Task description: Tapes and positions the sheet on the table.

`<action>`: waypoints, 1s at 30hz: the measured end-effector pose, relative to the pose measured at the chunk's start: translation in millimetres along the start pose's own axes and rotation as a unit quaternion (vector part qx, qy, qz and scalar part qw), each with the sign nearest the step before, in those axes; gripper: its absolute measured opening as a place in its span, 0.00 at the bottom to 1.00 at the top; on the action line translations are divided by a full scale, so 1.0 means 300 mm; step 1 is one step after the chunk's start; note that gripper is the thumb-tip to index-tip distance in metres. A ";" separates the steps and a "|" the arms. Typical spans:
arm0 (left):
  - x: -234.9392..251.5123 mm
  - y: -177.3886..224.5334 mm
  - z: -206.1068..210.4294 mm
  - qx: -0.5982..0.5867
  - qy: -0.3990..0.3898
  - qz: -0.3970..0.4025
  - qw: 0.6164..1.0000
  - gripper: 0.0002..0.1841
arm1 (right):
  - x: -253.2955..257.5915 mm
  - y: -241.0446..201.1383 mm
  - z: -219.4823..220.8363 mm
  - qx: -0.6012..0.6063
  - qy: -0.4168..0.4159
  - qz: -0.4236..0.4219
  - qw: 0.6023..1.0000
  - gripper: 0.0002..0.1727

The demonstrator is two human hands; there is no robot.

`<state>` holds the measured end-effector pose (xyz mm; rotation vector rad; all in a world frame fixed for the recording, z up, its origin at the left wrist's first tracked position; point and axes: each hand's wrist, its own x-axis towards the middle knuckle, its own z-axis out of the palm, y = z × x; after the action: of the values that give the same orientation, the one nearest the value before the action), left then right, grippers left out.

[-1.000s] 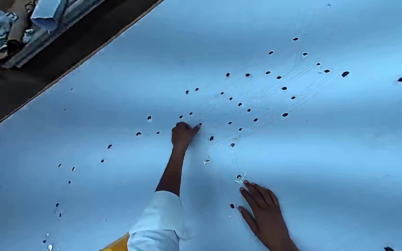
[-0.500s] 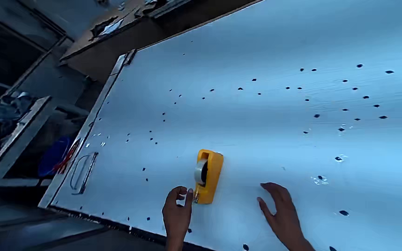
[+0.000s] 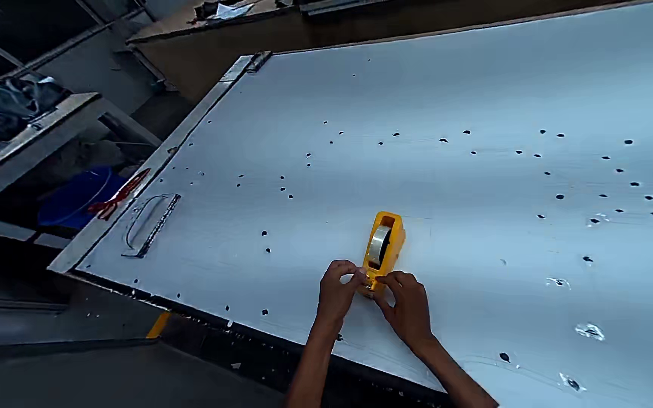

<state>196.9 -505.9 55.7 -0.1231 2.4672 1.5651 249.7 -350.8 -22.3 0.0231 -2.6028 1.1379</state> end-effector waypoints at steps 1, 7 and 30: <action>-0.020 0.003 -0.012 0.004 0.000 0.002 1.000 0.08 | 0.006 -0.002 -0.008 -0.004 -0.006 0.005 1.000 0.19; -0.108 -0.108 0.006 -0.053 -0.013 -0.040 0.998 0.11 | 0.007 -0.016 -0.011 -0.004 -0.015 0.041 0.999 0.19; 0.353 0.591 1.457 0.101 -0.340 0.164 0.921 0.16 | -0.342 0.905 -0.882 -0.191 0.124 0.261 0.938 0.31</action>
<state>121.1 -30.9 8.9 0.7709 2.1103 1.1597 381.6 15.2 -75.1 -0.8800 -2.6106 0.6845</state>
